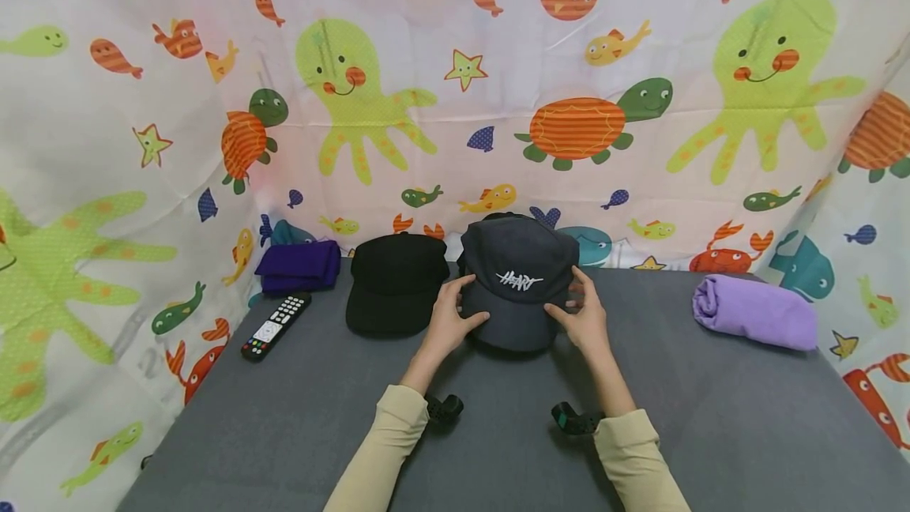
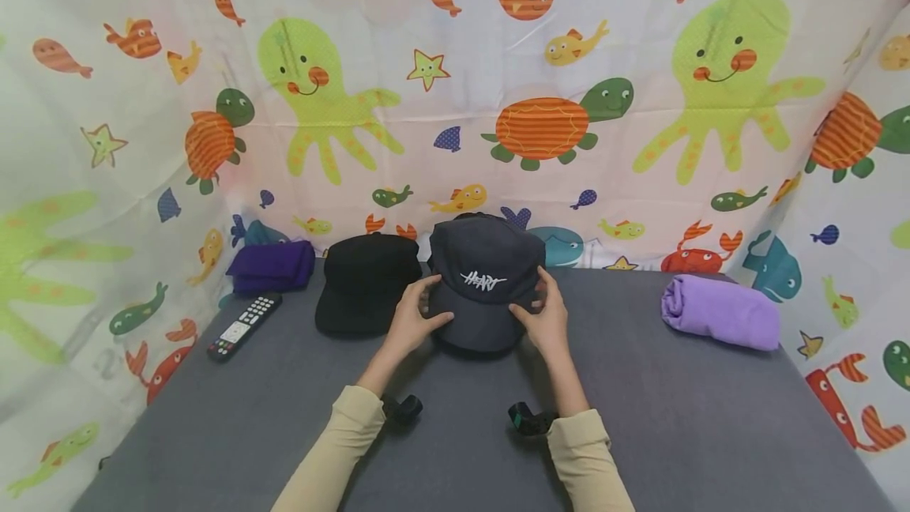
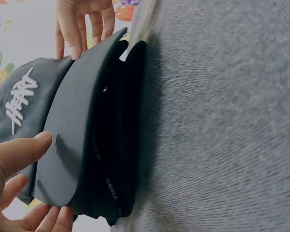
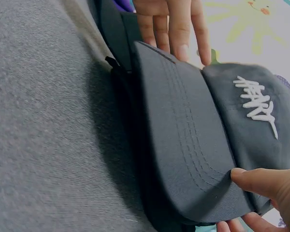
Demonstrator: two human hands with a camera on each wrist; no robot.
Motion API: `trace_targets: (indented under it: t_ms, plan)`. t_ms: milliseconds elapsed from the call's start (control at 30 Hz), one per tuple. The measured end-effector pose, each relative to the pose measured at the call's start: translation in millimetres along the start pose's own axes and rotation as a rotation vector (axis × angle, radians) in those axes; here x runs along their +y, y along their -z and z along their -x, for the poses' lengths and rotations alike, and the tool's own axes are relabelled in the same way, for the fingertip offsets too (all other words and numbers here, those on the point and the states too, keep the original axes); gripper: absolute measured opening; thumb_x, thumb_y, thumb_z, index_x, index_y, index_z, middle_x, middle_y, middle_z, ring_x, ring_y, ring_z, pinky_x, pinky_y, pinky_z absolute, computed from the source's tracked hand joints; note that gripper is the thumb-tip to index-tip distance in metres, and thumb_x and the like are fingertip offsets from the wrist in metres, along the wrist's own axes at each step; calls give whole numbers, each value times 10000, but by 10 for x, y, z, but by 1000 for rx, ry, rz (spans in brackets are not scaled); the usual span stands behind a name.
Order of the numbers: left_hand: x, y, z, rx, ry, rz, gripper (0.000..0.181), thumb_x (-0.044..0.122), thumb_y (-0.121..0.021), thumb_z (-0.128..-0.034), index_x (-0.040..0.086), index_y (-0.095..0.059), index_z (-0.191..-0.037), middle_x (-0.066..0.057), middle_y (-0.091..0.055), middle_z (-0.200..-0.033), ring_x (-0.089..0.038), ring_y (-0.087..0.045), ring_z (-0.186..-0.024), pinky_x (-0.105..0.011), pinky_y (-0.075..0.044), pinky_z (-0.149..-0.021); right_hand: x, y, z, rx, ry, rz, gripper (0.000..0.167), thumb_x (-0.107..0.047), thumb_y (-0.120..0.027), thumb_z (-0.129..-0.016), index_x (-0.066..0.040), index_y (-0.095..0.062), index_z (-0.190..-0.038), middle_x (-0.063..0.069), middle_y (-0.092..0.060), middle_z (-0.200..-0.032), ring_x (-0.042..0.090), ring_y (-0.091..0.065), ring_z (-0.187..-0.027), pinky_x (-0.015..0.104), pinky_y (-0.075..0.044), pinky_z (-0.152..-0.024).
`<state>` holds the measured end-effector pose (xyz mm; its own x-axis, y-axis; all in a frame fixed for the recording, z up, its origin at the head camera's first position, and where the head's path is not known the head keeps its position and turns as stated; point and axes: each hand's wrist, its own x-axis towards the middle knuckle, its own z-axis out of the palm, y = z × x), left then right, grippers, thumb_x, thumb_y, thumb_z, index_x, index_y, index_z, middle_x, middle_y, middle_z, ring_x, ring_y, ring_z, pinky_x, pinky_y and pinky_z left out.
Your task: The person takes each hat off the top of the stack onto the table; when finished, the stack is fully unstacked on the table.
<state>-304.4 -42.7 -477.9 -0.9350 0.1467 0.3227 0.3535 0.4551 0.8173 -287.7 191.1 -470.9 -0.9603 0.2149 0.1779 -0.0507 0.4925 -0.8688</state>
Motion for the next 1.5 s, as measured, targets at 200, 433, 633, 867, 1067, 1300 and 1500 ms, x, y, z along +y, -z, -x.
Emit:
trace_targets:
  t_ms: [200,433,633,867,1067,1300,1500]
  plan:
    - [47,43,-18,27,-11,-12,685,133,-763,-765,135,-431,-1365,-159,-476,-1241,-272,-520,-979,-395,-486,-810,-29,63,-8,3,0,9,840,-128,-729,-802,-196,-230,-1474,191,-484,-1244,340,-552,-968,336,-444,-708]
    - [93,137,-37,40,14,5,712,184,-748,-791,139,-378,-1398,-125,-552,-1147,-232,-571,-872,-327,-505,-720,-87,274,8,-124,24,4,926,-200,-713,-825,-188,-81,-1502,222,-481,-1180,291,-576,-890,270,-459,-661]
    - [115,204,-38,5,40,-5,751,281,-734,-802,176,-330,-1427,-102,-589,-1034,-199,-603,-787,-317,-500,-688,-105,475,26,-249,101,-37,931,-187,-696,-841,-182,-42,-1503,214,-475,-1080,172,-603,-773,430,-530,-693]
    - [132,232,-21,-31,20,-8,762,332,-719,-810,173,-308,-1432,-104,-612,-946,-193,-616,-756,-288,-504,-642,-113,618,43,-347,120,-67,937,-204,-715,-824,-199,-70,-1504,196,-440,-1033,155,-610,-738,435,-539,-697]
    - [148,248,-18,-70,38,10,777,337,-732,-796,151,-319,-1428,-47,-617,-833,-139,-602,-704,-262,-492,-629,-103,738,30,-445,99,-72,898,-197,-719,-819,-166,-127,-1494,185,-420,-960,174,-607,-750,454,-532,-723]
    - [221,241,-3,-124,67,-5,759,348,-725,-800,133,-344,-1419,-23,-625,-823,-96,-596,-686,-243,-486,-616,-128,860,63,-463,67,-62,854,-188,-738,-800,-86,-209,-1463,191,-445,-975,152,-603,-761,411,-547,-711]
    - [312,200,23,-138,48,28,834,298,-739,-796,180,-249,-1460,-31,-630,-782,-94,-602,-662,-243,-499,-630,-124,974,82,-472,53,-53,839,-212,-732,-807,-71,-217,-1455,198,-452,-999,159,-610,-793,401,-548,-733]
